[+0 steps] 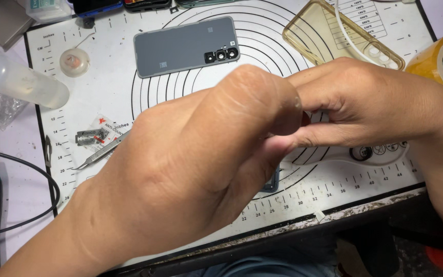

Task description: The person reassembles a smartphone on a repair mat: they align the back cover onto the phone body, press it into place, and use a screwdriver to drive screws. They then power the phone on and dial on the keypad to test it.

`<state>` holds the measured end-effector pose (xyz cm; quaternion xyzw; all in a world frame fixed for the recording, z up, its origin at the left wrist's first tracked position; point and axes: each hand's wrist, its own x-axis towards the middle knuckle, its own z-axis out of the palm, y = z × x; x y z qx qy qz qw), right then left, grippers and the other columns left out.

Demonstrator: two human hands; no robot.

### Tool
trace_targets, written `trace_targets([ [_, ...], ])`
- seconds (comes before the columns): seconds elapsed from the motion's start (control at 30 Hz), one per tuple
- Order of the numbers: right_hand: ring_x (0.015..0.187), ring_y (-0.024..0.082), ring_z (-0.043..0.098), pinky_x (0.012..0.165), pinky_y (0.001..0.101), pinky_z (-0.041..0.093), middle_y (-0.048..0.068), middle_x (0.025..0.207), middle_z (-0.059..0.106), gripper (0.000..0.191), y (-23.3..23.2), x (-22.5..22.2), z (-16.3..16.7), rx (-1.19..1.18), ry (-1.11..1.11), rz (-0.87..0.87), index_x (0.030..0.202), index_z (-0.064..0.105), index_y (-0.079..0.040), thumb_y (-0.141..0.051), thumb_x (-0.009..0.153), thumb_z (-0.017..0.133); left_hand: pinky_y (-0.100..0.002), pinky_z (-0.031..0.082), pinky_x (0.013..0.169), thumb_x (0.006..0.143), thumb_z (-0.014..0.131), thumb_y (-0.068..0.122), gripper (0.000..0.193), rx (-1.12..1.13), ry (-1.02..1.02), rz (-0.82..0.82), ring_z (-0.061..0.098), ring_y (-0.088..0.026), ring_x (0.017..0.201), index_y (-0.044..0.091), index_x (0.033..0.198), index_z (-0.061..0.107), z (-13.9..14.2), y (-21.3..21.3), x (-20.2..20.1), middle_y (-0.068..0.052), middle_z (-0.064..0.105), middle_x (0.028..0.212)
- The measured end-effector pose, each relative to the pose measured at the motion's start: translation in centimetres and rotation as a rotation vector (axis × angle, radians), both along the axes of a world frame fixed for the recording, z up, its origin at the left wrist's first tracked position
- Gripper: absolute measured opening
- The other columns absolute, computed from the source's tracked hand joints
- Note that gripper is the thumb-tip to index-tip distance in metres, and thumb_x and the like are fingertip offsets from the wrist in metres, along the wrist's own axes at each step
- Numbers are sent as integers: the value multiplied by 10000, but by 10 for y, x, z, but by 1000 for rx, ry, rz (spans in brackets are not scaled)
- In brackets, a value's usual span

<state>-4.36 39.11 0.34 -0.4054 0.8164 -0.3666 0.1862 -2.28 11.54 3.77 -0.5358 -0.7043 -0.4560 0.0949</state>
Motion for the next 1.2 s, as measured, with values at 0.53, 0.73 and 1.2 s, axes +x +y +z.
trace_targets([
  [0.53,931,178,690,821,307,572,63,1020,724,189,-17,12,-6,-2,42,77,1054,709,-46,-140,890,704,-381,545,593,858,578,-96,262,-183,-198,-70,664,-317,724,-44,1098,486,1,17,6,-155,632,812],
  [0.73,893,154,679,801,279,558,23,974,745,180,-16,14,-14,247,-194,3,1043,724,-81,-166,886,704,-368,569,532,916,560,-75,148,-284,-232,-100,709,-318,693,-13,969,436,-17,27,6,-162,640,721],
  [1.2,778,173,689,666,272,600,48,924,711,227,-14,7,-8,324,-64,-109,1012,738,-44,-150,812,747,-383,559,621,769,632,22,272,-131,1,-70,672,-327,766,-6,1009,507,-4,27,14,-162,630,877],
])
